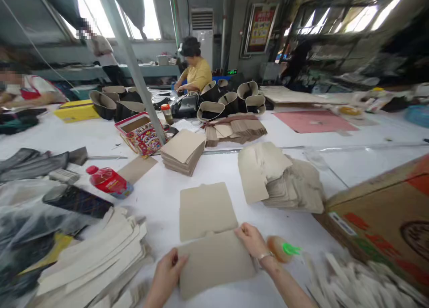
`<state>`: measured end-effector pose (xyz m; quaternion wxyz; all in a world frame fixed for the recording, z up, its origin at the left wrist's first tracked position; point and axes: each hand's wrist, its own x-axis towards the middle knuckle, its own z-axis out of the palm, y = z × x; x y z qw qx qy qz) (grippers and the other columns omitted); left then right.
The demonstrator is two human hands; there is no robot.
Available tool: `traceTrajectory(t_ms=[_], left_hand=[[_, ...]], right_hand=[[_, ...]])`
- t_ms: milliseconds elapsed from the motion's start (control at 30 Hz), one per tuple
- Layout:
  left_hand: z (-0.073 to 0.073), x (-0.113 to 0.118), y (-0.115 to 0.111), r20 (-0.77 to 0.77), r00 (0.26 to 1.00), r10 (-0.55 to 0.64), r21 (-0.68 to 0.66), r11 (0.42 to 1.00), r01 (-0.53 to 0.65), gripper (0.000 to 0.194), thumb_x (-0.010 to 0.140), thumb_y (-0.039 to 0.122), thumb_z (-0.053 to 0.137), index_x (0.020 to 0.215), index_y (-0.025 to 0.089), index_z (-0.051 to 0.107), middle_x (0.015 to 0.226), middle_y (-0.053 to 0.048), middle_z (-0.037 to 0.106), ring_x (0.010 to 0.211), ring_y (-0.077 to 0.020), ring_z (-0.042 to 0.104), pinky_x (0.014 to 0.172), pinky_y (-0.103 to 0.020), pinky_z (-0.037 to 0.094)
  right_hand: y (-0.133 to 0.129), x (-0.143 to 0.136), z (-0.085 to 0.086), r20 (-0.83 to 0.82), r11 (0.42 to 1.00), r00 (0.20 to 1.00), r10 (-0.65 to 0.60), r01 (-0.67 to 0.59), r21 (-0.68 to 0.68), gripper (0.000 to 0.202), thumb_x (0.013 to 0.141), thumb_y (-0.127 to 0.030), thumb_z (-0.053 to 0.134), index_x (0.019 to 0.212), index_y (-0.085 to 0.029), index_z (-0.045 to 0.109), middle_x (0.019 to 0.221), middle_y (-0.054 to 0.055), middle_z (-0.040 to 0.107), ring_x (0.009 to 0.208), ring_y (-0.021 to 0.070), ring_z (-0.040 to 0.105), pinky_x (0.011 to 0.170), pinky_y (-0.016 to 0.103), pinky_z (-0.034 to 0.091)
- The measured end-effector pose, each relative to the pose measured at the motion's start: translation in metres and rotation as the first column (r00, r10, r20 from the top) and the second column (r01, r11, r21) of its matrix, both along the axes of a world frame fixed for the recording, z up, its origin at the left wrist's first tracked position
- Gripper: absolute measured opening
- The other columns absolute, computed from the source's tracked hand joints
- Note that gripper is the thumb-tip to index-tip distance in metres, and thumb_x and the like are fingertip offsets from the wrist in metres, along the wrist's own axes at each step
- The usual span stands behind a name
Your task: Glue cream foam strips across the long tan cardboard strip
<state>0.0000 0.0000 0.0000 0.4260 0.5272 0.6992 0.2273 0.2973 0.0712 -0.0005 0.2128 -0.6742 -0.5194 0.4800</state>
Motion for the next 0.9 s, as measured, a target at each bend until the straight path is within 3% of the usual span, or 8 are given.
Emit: traceTrajectory(t_ms=[133,267,533,733,900], left_hand=[[0.003,0.000,0.024,-0.056,0.996,0.072,0.024,0.997,-0.071,0.046,0.073,0.062,0.043,0.062,0.017,0.049,0.058,0.000,0.053,0.060,-0.0161,0.049,0.056,-0.025,0.034],[0.007,0.002,0.036,-0.116,0.989,0.088,0.003,0.996,-0.089,0.043,0.077,0.058,0.040,0.068,0.018,0.053,0.060,-0.001,0.058,0.060,-0.0173,0.053,0.057,-0.026,0.034],[0.013,0.001,0.038,-0.344,0.939,0.023,-0.064,0.997,-0.048,0.037,0.083,0.053,0.036,0.071,0.021,0.050,0.065,-0.001,0.061,0.069,-0.0202,0.057,0.061,-0.028,0.032],[0.006,-0.003,0.042,-0.358,0.933,-0.031,-0.101,0.995,-0.006,0.039,0.082,0.057,0.035,0.072,0.022,0.050,0.067,-0.001,0.061,0.070,-0.0211,0.058,0.061,-0.028,0.033],[0.021,-0.001,0.039,-0.373,0.925,0.069,-0.015,0.997,-0.081,0.040,0.077,0.057,0.045,0.083,0.019,0.053,0.068,-0.002,0.061,0.069,-0.0212,0.058,0.061,-0.029,0.037]], right_hand=[[0.016,-0.001,-0.009,0.017,0.999,0.999,0.028,-0.028,-0.028,0.022,0.067,-0.036,0.052,0.061,-0.018,0.041,0.056,-0.003,0.050,0.054,0.0089,0.044,0.052,0.019,0.031],[0.019,-0.001,-0.008,0.182,1.000,0.983,0.011,-0.014,0.017,0.027,0.068,-0.035,0.054,0.054,-0.017,0.041,0.052,-0.003,0.045,0.056,0.0097,0.040,0.055,0.021,0.026],[0.011,-0.011,0.008,0.406,0.999,0.914,-0.029,0.012,0.044,0.026,0.076,-0.039,0.051,0.060,-0.019,0.053,0.060,0.001,0.056,0.059,0.0122,0.044,0.056,0.023,0.020],[0.014,-0.015,0.012,0.472,0.998,0.881,-0.041,0.012,0.064,0.023,0.077,-0.036,0.052,0.061,-0.019,0.054,0.063,0.003,0.059,0.060,0.0132,0.047,0.055,0.023,0.019],[0.014,-0.012,0.025,0.488,0.997,0.873,-0.006,-0.030,0.065,0.022,0.079,-0.036,0.052,0.068,-0.018,0.056,0.066,0.003,0.059,0.062,0.0125,0.048,0.056,0.022,0.024]])
